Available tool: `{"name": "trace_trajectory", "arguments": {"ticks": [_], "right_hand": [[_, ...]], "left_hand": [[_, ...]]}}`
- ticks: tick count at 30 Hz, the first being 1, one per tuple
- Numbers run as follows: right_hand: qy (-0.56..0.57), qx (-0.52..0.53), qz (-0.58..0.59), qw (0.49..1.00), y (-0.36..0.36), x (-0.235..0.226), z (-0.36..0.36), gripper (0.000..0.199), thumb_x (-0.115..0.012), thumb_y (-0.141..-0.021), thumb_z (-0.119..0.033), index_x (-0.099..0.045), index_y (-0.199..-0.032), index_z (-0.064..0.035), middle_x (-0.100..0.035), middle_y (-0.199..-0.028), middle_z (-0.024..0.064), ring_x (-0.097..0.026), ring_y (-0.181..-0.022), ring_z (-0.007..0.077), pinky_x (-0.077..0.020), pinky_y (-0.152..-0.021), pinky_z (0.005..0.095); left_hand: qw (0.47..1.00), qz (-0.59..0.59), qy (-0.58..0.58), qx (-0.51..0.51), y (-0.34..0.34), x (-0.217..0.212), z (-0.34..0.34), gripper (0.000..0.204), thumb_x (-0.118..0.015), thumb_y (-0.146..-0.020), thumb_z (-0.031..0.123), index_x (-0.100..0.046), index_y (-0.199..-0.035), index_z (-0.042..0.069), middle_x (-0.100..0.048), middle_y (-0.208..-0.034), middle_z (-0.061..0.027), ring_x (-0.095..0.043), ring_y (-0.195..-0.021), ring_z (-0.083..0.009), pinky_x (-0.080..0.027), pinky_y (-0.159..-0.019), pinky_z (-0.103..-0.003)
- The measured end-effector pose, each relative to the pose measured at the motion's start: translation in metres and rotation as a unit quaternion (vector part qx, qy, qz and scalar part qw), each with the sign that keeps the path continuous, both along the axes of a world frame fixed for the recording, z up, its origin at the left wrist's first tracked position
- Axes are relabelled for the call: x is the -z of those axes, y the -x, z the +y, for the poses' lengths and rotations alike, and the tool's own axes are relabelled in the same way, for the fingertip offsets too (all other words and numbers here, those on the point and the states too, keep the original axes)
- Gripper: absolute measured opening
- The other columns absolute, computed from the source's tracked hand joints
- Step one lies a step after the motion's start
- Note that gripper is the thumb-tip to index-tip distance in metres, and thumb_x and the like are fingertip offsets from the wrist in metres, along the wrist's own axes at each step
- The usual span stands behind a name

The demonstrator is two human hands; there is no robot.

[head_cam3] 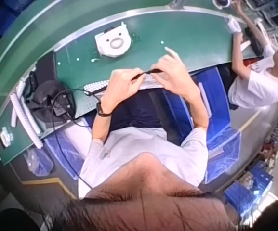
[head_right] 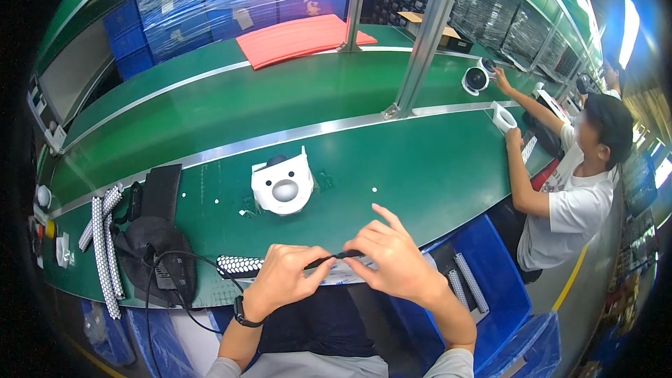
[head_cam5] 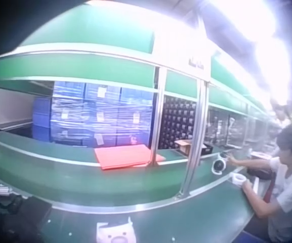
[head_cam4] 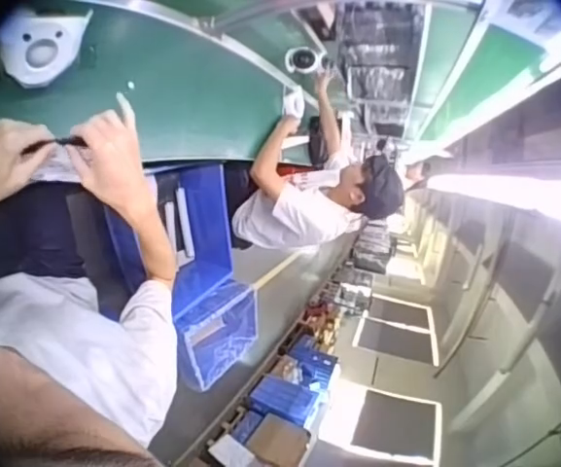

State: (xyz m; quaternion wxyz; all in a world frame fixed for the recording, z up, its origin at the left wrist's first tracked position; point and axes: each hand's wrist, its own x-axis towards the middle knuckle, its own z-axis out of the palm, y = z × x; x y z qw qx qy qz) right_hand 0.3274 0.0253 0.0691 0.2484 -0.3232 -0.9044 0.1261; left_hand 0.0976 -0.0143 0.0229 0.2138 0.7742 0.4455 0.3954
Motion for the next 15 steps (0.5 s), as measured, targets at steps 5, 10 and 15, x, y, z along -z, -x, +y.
{"name": "trace_trajectory", "arguments": {"ticks": [5,10,15], "right_hand": [[-0.009,-0.013,-0.017,1.0,-0.002,0.004,0.002,0.018,-0.086,-0.083,-0.006,-0.076,-0.098,-0.0085,-0.074,-0.088,0.0038,-0.071,-0.091,0.0221,-0.0381,-0.124,0.0566],[0.027,-0.023,-0.01,0.999,-0.009,0.008,0.005,0.017,-0.085,-0.084,-0.005,-0.076,-0.098,-0.0078,-0.074,-0.086,0.0044,-0.071,-0.088,0.0222,-0.0386,-0.124,0.0559],[0.027,-0.018,-0.006,0.999,-0.004,0.012,0.006,0.016,-0.084,-0.084,-0.003,-0.075,-0.096,-0.0077,-0.073,-0.084,0.0046,-0.071,-0.087,0.0226,-0.0392,-0.124,0.0556]], "left_hand": [[1.0,-0.011,0.003,-0.004,0.002,0.003,0.003,0.018,-0.085,-0.089,0.017,-0.081,-0.099,0.002,-0.077,-0.081,-0.0158,-0.074,-0.066,-0.0327,-0.055,-0.06,-0.038],[0.996,-0.056,0.067,-0.008,0.014,0.001,0.001,0.019,-0.085,-0.091,0.022,-0.08,-0.093,0.004,-0.076,-0.076,-0.0135,-0.072,-0.062,-0.0314,-0.054,-0.059,-0.039],[0.998,-0.04,0.049,-0.031,0.011,0.009,-0.001,0.018,-0.085,-0.091,0.022,-0.08,-0.092,0.005,-0.075,-0.073,-0.0132,-0.069,-0.059,-0.0314,-0.052,-0.057,-0.039]]}}
